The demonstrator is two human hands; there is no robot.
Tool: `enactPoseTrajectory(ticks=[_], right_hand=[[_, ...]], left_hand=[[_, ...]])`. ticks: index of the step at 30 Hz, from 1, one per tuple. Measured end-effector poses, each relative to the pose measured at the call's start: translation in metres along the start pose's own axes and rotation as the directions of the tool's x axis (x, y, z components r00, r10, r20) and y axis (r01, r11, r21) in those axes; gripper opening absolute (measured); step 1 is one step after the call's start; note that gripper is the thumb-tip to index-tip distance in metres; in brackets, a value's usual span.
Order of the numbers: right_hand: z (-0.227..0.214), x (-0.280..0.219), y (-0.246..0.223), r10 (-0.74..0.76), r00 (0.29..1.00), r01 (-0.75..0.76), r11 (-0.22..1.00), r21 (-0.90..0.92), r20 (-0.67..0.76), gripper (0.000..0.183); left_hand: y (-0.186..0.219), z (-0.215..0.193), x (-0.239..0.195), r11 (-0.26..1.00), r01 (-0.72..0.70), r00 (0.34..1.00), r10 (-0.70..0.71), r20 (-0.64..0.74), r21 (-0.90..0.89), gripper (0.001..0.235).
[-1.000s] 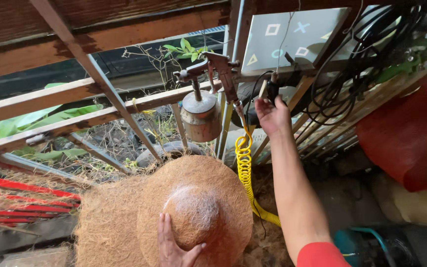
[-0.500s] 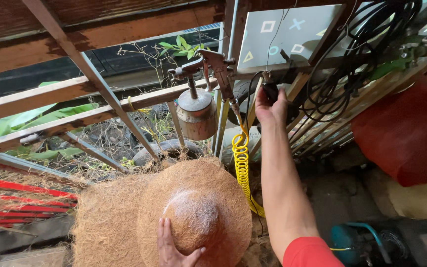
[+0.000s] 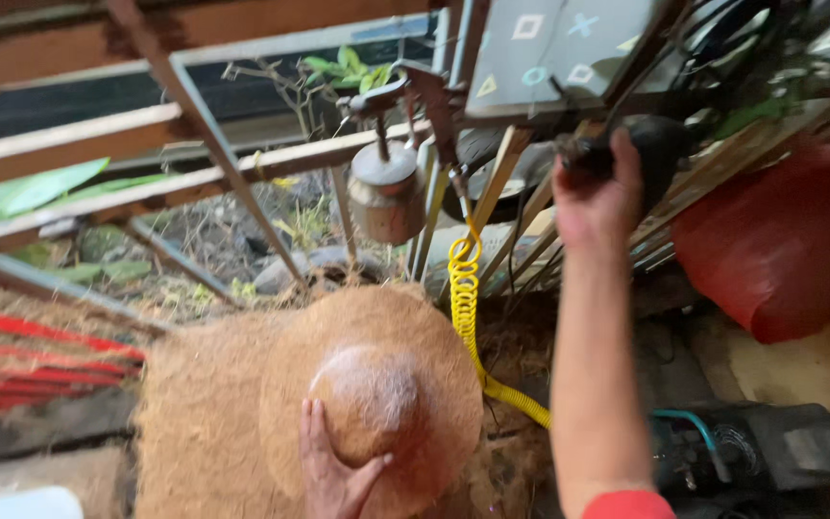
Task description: The person sprays a straw hat with a spray gun, then uses a hair dryer to dry and shape the hat. The person rotates the hat while spraying and drying to cover different areas.
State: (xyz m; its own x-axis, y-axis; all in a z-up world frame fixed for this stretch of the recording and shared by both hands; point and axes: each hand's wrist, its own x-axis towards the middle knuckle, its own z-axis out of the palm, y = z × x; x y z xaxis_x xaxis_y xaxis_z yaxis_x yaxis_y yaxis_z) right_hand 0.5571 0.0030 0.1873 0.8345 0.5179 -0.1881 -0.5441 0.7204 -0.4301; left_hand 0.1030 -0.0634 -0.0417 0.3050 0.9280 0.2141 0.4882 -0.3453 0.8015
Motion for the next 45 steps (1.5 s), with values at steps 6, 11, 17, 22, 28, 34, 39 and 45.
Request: enactPoseTrajectory(ticks=[6, 11, 17, 22, 28, 34, 39, 45], right_hand=[[-0.074, -0.147, -0.026, 0.423, 0.862, -0.253, 0.836, -0.488, 0.278, 0.061], [-0.143, -0.239, -0.016, 0.149, 0.980, 0.064, 0.408, -0.911, 0.136, 0.040], [-0.159, -0.310, -0.018, 0.476, 0.787, 0.073, 0.559, -0.826, 0.392, 0.047], [-0.177, -0.323, -0.025, 0.703, 0.632, -0.154, 0.525, -0.837, 0.325, 0.054], [-0.126, -0.353, -0.010, 0.582, 0.740, 0.116, 0.384, -0.916, 0.338, 0.066], [-0.148, -0.337, -0.015, 0.760, 0.524, 0.078, 0.406, -0.911, 0.384, 0.060], [-0.139, -0.376, 0.005, 0.486, 0.604, 0.297, 0.598, -0.744, 0.631, 0.061], [-0.140, -0.399, 0.013, 0.482, 0.610, 0.291, 0.602, -0.743, 0.630, 0.059]], left_hand=[[0.023, -0.021, -0.002, 0.994, -0.102, 0.982, 0.093, -0.167, -0.048, 0.127], [0.030, -0.027, -0.017, 0.994, -0.082, 0.964, 0.062, -0.257, -0.070, 0.126], [0.049, -0.047, -0.029, 0.990, -0.061, 0.946, 0.017, -0.324, -0.128, 0.124], [0.064, -0.059, -0.040, 0.992, -0.048, 0.913, -0.003, -0.407, -0.115, 0.126], [0.071, -0.077, -0.056, 0.993, -0.080, 0.905, 0.034, -0.425, -0.091, 0.124], [0.064, -0.101, -0.062, 0.986, -0.158, 0.885, 0.119, -0.451, -0.049, 0.119], [0.053, -0.130, -0.061, 0.975, -0.219, 0.892, 0.180, -0.415, -0.047, 0.120], [0.038, -0.158, -0.071, 0.970, -0.243, 0.902, 0.238, -0.360, 0.032, 0.122]])
